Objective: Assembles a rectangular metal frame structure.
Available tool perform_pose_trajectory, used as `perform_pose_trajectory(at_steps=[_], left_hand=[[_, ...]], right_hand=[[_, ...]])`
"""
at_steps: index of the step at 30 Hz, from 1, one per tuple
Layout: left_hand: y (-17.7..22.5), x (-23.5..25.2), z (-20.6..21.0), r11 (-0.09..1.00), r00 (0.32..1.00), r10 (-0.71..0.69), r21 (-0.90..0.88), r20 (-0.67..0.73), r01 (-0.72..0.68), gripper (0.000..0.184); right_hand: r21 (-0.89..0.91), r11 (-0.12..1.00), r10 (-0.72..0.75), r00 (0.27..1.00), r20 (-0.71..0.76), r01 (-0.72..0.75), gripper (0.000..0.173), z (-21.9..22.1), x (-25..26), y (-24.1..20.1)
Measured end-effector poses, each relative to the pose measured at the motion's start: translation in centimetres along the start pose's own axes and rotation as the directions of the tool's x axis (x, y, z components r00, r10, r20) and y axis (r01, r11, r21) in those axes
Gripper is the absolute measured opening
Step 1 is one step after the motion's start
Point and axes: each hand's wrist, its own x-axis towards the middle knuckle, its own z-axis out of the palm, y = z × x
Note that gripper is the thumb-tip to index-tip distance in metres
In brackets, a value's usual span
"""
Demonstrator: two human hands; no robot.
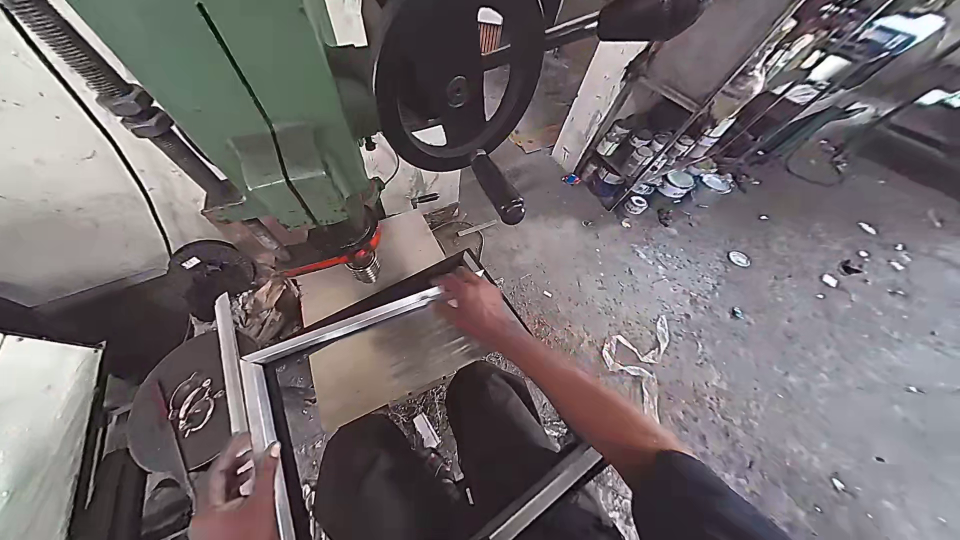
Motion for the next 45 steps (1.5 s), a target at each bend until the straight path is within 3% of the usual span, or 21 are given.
perform_pose_trajectory(at_steps=[2, 5, 7, 9, 12, 15, 20, 23, 29, 38, 42, 45], left_hand=[[2.0, -0.5, 2.1, 0.958, 0.958, 0.286, -0.008, 0.020, -0.285, 0.041], [7.2, 0.9, 8.2, 0.822, 0.801, 0.566, -0.061, 0.197, -0.566, 0.031], [10.8, 3.3, 13.3, 0.747, 0.683, 0.644, -0.089, 0.344, -0.659, 0.039], [13.9, 6.3, 18.4, 0.714, 0.634, 0.631, -0.015, 0.447, -0.700, 0.054], [17.3, 11.0, 24.0, 0.707, 0.656, 0.500, 0.171, 0.566, -0.686, 0.071], [19.1, 14.4, 26.6, 0.758, 0.682, 0.310, 0.261, 0.663, -0.598, 0.080], [20.2, 16.0, 26.5, 0.819, 0.680, 0.221, 0.245, 0.699, -0.518, 0.064], [20.4, 16.2, 26.4, 0.833, 0.714, 0.199, 0.268, 0.671, -0.483, 0.051], [20.0, 15.9, 27.3, 0.836, 0.771, 0.237, 0.280, 0.590, -0.471, 0.037], [19.8, 15.3, 27.6, 0.804, 0.782, 0.269, 0.316, 0.563, -0.504, 0.038], [18.1, 15.2, 28.5, 0.640, 0.706, 0.491, 0.339, 0.510, -0.690, 0.037], [18.3, 15.3, 28.3, 0.620, 0.680, 0.464, 0.340, 0.568, -0.707, 0.040]], right_hand=[[-0.012, 0.980, 0.199, 0.978, -0.055, -0.200, 0.051, -2.5, -2.1, 2.1], [-0.047, 0.931, 0.361, 0.933, -0.008, -0.361, 0.067, -4.3, -4.1, 7.0], [-0.039, 0.922, 0.388, 0.914, 0.117, -0.386, 0.074, -4.6, -5.1, 9.4], [0.011, 0.921, 0.376, 0.897, 0.234, -0.389, 0.077, -4.4, -5.8, 10.6], [0.030, 0.931, 0.339, 0.893, 0.295, -0.363, 0.075, -4.1, -6.6, 10.8], [0.029, 0.923, 0.359, 0.887, 0.291, -0.383, 0.067, -3.5, -7.1, 11.2], [-0.007, 0.933, 0.345, 0.888, 0.305, -0.360, 0.062, -3.0, -7.2, 11.6], [-0.015, 0.942, 0.322, 0.894, 0.311, -0.334, 0.062, -3.0, -7.0, 11.8], [-0.036, 0.961, 0.270, 0.900, 0.344, -0.274, 0.061, -3.6, -7.1, 11.5], [-0.224, 0.967, 0.201, 0.909, 0.364, -0.124, 0.059, -4.3, -6.9, 10.2], [-0.276, 0.958, 0.191, 0.898, 0.395, -0.082, 0.061, -4.7, -6.7, 9.7], [-0.308, 0.949, 0.202, 0.884, 0.422, -0.070, 0.061, -4.9, -6.5, 9.0]])
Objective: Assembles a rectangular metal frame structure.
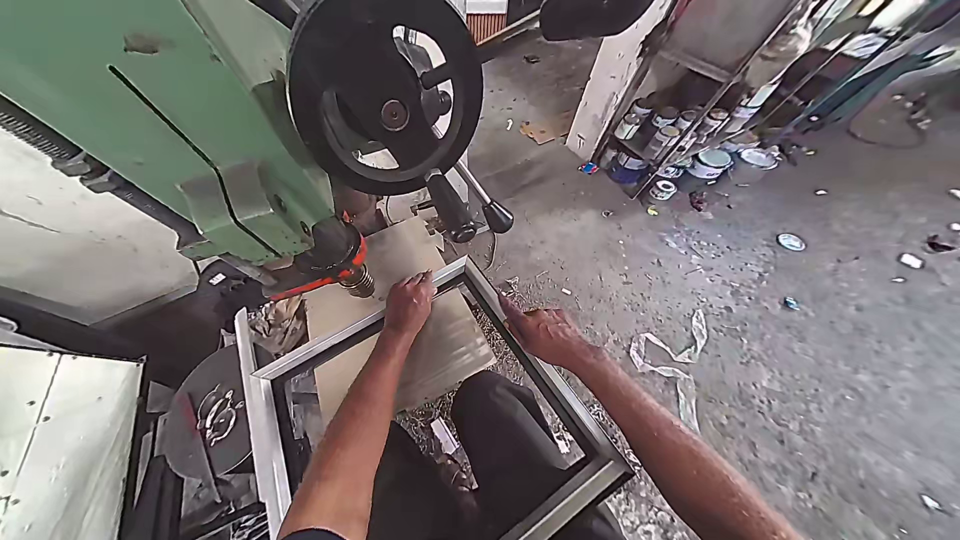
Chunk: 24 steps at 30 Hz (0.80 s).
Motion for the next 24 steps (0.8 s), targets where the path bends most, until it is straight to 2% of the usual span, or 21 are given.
perform_pose_trajectory(at_steps=[6, 12, 15, 19, 22, 24], left_hand=[[0.8, 0.0, -0.3, 0.995, 0.996, -0.080, -0.054, 0.029, 0.081, 0.039], [0.8, -0.1, 0.2, 0.996, 0.996, -0.082, -0.029, 0.036, 0.083, 0.040], [0.5, -0.2, 0.3, 0.995, 0.996, -0.075, -0.058, 0.041, 0.077, 0.042], [0.3, -0.6, 0.1, 0.981, 0.998, -0.048, -0.184, 0.034, 0.054, 0.049], [1.7, -2.0, -0.5, 0.965, 0.997, 0.070, -0.252, -0.021, -0.073, 0.055], [3.3, -4.1, -1.3, 0.941, 0.983, 0.162, -0.287, -0.090, -0.181, 0.048]], right_hand=[[-0.043, 0.999, -0.033, 0.999, -0.019, 0.032, 0.060, -0.2, -0.2, -0.3], [-0.014, 0.999, -0.032, 0.999, -0.016, 0.031, 0.060, -0.1, -0.2, 0.0], [0.083, 0.996, -0.016, 0.999, -0.033, 0.019, 0.059, 0.7, 0.0, 1.0], [0.295, 0.956, 0.010, 1.000, -0.028, -0.002, 0.059, 1.8, 0.1, 1.9], [0.368, 0.930, 0.006, 0.999, -0.048, 0.012, 0.058, 2.2, 0.0, 2.2], [0.439, 0.898, 0.016, 0.998, -0.054, 0.009, 0.057, 2.5, 0.0, 2.3]])
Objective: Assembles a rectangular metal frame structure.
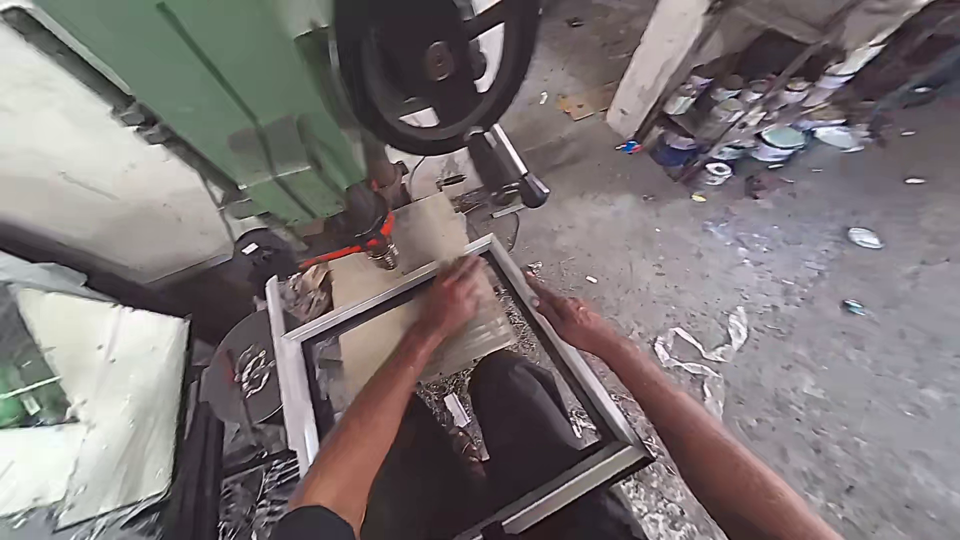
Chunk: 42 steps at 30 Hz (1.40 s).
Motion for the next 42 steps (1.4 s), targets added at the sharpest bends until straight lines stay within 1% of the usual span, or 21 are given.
perform_pose_trajectory(at_steps=[2, 4, 6, 8, 10, 12, 13, 14, 15, 16, 17, 18, 19, 20, 24, 28, 30, 33, 37, 39, 42], left_hand=[[2.2, -2.7, -1.1, 0.993, 0.993, 0.099, -0.058, -0.068, -0.103, 0.037], [3.8, -6.5, -3.2, 0.989, 0.985, 0.127, -0.055, -0.116, -0.134, 0.034], [3.6, -11.5, -5.6, 0.999, 0.976, 0.035, -0.020, -0.213, -0.040, 0.034], [2.2, -17.7, -7.7, 0.979, 0.929, -0.200, -0.017, -0.310, 0.205, 0.043], [-0.1, -24.1, -9.7, 0.877, 0.804, -0.458, -0.046, -0.378, 0.478, 0.060], [-2.1, -30.4, -11.0, 0.711, 0.627, -0.669, -0.100, -0.399, 0.696, 0.077], [-2.6, -33.0, -11.3, 0.609, 0.527, -0.772, -0.172, -0.356, 0.775, 0.081], [-2.7, -34.9, -11.2, 0.498, 0.425, -0.861, -0.296, -0.281, 0.815, 0.080], [-2.3, -36.2, -11.0, 0.361, 0.321, -0.933, -0.458, -0.165, 0.813, 0.076], [-1.6, -36.8, -10.7, 0.221, 0.239, -0.970, -0.605, -0.052, 0.765, 0.068], [-0.9, -37.0, -10.1, 0.094, 0.172, -0.984, -0.695, 0.042, 0.713, 0.061], [-0.4, -37.0, -9.6, 0.009, 0.134, -0.985, -0.731, 0.112, 0.682, 0.057], [0.1, -37.0, -9.2, -0.027, 0.118, -0.983, -0.746, 0.141, 0.666, 0.055], [0.4, -36.9, -8.8, -0.022, 0.121, -0.984, -0.757, 0.134, 0.653, 0.052], [0.7, -36.9, -8.4, 0.089, 0.192, -0.981, -0.790, 0.036, 0.606, 0.044], [2.1, -35.7, -9.0, 0.076, 0.183, -0.983, -0.819, 0.035, 0.569, 0.045], [2.3, -35.2, -8.2, 0.099, 0.231, -0.972, -0.824, 0.040, 0.558, 0.045], [2.5, -34.4, -6.7, 0.117, 0.304, -0.948, -0.786, 0.094, 0.607, 0.057], [3.1, -32.8, -7.0, 0.148, 0.390, -0.908, -0.753, 0.154, 0.641, 0.069], [2.9, -32.6, -7.4, 0.235, 0.452, -0.884, -0.724, 0.118, 0.648, 0.065], [2.4, -32.0, -7.7, 0.495, 0.588, -0.805, -0.629, -0.074, 0.599, 0.059]], right_hand=[[0.171, 0.984, 0.055, 0.998, 0.015, -0.056, 0.059, 0.2, -0.3, 0.3], [0.399, 0.904, 0.157, 0.987, 0.024, -0.154, 0.061, 0.5, -1.3, 1.2], [0.500, 0.844, 0.222, 0.975, 0.004, -0.194, 0.061, 0.9, -2.6, 2.4], [0.535, 0.821, 0.218, 0.976, 0.027, -0.198, 0.061, 1.1, -4.4, 4.1], [0.569, 0.797, 0.207, 0.977, 0.057, -0.202, 0.063, 1.7, -5.9, 5.9], [0.602, 0.767, 0.217, 0.972, 0.087, -0.225, 0.064, 2.4, -7.2, 5.9], [0.600, 0.758, 0.242, 0.964, 0.107, -0.257, 0.066, 2.5, -7.8, 5.3], [0.596, 0.746, 0.277, 0.952, 0.128, -0.297, 0.067, 2.5, -8.4, 4.3], [0.599, 0.727, 0.309, 0.939, 0.153, -0.336, 0.069, 2.6, -8.9, 3.4], [0.602, 0.715, 0.321, 0.932, 0.170, -0.356, 0.068, 2.7, -9.3, 2.5], [0.598, 0.716, 0.327, 0.930, 0.167, -0.359, 0.067, 2.9, -9.4, 2.0], [0.599, 0.723, 0.330, 0.934, 0.139, -0.345, 0.065, 3.3, -9.3, 1.8], [0.598, 0.727, 0.332, 0.935, 0.125, -0.338, 0.062, 3.5, -9.4, 1.6], [0.594, 0.733, 0.330, 0.937, 0.113, -0.330, 0.060, 3.5, -9.4, 1.7], [0.559, 0.774, 0.304, 0.949, 0.086, -0.298, 0.060, 3.3, -10.7, 2.0], [0.622, 0.717, 0.357, 0.932, 0.059, -0.314, 0.057, 3.5, -13.2, 3.4], [0.664, 0.689, 0.382, 0.924, 0.008, -0.291, 0.053, 3.3, -14.7, 4.2], [0.684, 0.674, 0.416, 0.909, -0.038, -0.280, 0.053, 2.8, -16.9, 6.4], [0.700, 0.637, 0.505, 0.861, -0.063, -0.323, 0.051, 2.1, -20.3, 8.3], [0.706, 0.626, 0.510, 0.859, -0.050, -0.331, 0.050, 1.9, -21.6, 9.3], [0.685, 0.649, 0.507, 0.860, -0.063, -0.333, 0.046, 2.1, -22.4, 10.6]])
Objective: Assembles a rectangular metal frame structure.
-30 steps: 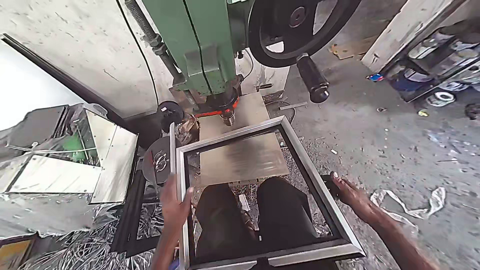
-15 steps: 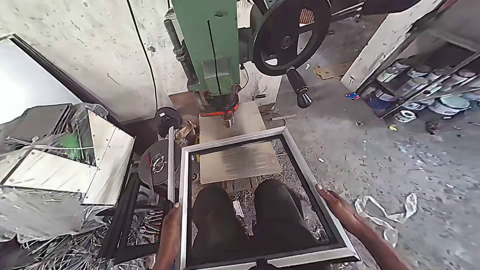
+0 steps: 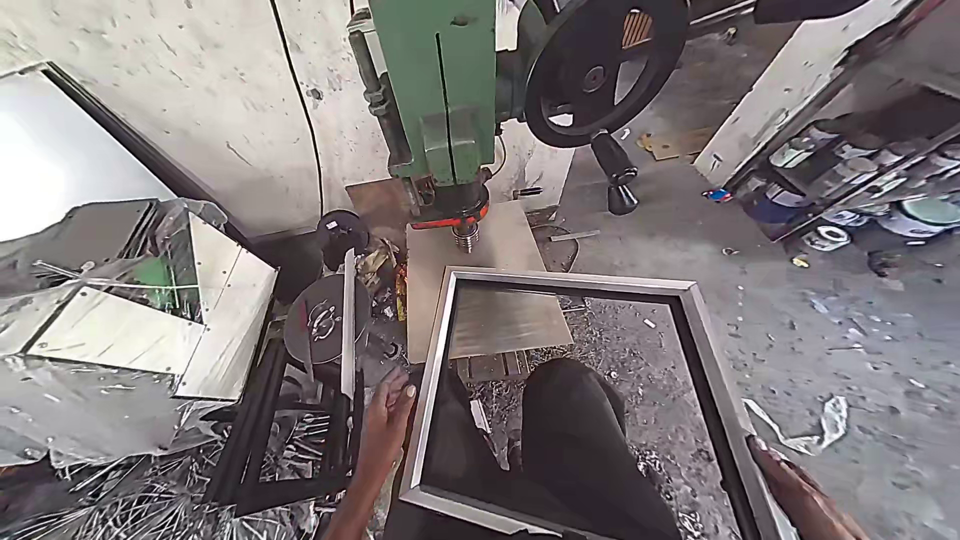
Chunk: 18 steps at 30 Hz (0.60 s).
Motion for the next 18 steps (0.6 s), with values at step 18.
perform_pose_trajectory(at_steps=[18], left_hand=[[8.1, -0.3, 9.6, 0.919, 0.817, 0.389, -0.248, 0.427, -0.308, 0.033]], right_hand=[[0.195, 0.904, -0.338, 0.916, -0.215, 0.380, 0.028, -3.4, -2.5, -5.3]])
